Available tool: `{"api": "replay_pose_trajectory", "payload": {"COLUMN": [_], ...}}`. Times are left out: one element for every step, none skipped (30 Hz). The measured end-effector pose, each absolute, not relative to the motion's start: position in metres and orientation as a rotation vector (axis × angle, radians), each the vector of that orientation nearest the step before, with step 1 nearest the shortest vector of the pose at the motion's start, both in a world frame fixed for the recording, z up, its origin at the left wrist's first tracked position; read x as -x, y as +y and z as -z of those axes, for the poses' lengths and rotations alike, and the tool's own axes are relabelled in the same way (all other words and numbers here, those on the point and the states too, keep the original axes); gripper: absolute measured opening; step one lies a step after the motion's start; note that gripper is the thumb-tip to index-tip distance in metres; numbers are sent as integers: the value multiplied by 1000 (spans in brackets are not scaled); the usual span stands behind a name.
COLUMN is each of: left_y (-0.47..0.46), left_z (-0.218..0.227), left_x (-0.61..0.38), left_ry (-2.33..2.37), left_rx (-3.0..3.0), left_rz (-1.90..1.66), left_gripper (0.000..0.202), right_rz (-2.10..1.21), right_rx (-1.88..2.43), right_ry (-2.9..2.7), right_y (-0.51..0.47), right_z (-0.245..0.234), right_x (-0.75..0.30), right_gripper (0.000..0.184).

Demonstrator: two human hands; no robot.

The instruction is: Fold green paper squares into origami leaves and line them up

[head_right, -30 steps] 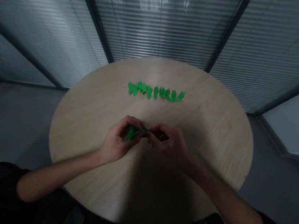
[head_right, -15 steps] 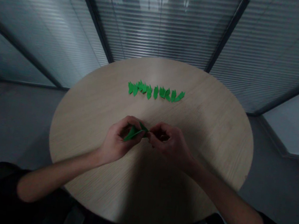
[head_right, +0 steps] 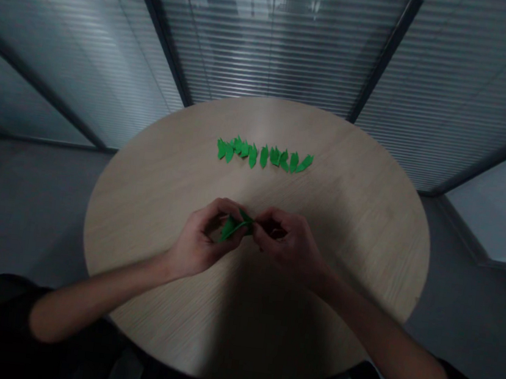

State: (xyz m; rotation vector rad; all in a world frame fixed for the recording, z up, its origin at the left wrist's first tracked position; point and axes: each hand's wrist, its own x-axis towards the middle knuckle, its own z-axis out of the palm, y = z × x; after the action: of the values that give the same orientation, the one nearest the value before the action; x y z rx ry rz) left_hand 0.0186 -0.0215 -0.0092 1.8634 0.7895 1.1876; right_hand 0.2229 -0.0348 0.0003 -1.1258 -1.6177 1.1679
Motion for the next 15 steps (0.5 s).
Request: {"api": "replay_pose_trajectory", "payload": {"left_y": [-21, -21, -21, -21, -21, -21, -21, -21, -21, -22, -22, -23, -23, -23, -23], "left_z": [9, 9, 9, 9, 9, 8, 8, 8, 8, 8, 9, 9, 10, 10, 10], "left_x": [-18, -18, -17, -17, -16, -16, -16, -16, -17, -17, -17, -17, -17, -17, -17], "left_ry": [799, 804, 805, 800, 791, 783, 780, 780, 778, 772, 765, 754, 742, 732, 727], "left_rx": [-1881, -1897, -1909, -1917, -1924, -1927, -1928, -1929, -1930, -1932, -1933, -1936, -1939, -1943, -1949], "left_rz": [-1184, -1178, -1175, -1172, -1168, -1168, -1168, -1168, -1169, -1167, -1162, -1156, -1147, -1137, -1126], "left_gripper": [16, 15, 15, 15, 15, 16, 18, 20, 22, 26, 29, 33, 36, 40, 44], "right_rz": [-1173, -1181, -1186, -1186, -1182, -1173, -1164, -1153, -1140, -1130, -1120, -1112, -1106, -1105, -1107], "right_rx": [1125, 1123, 1121, 1120, 1119, 1120, 1119, 1117, 1113, 1110, 1106, 1103, 1101, 1101, 1100], "right_ry": [-1626, -1634, -1641, -1645, -1650, -1653, -1656, -1654, -1649, -1641, -1632, -1624, -1617, -1611, -1609], "right_y": [-35, -34, -34, -34, -34, -34, -34, -34, -34, -34, -35, -35, -35, -35, -35], "right_z": [0, 1, 1, 2, 2, 2, 2, 3, 3, 2, 2, 2, 2, 2, 2], "right_x": [-223, -223, -224, -224, -224, -224, -224, -224, -224, -224, -223, -223, -222, -222, -222], "right_gripper": [19, 20, 20, 20, 21, 22, 23, 25, 26, 26, 27, 27, 27, 27, 27]}}
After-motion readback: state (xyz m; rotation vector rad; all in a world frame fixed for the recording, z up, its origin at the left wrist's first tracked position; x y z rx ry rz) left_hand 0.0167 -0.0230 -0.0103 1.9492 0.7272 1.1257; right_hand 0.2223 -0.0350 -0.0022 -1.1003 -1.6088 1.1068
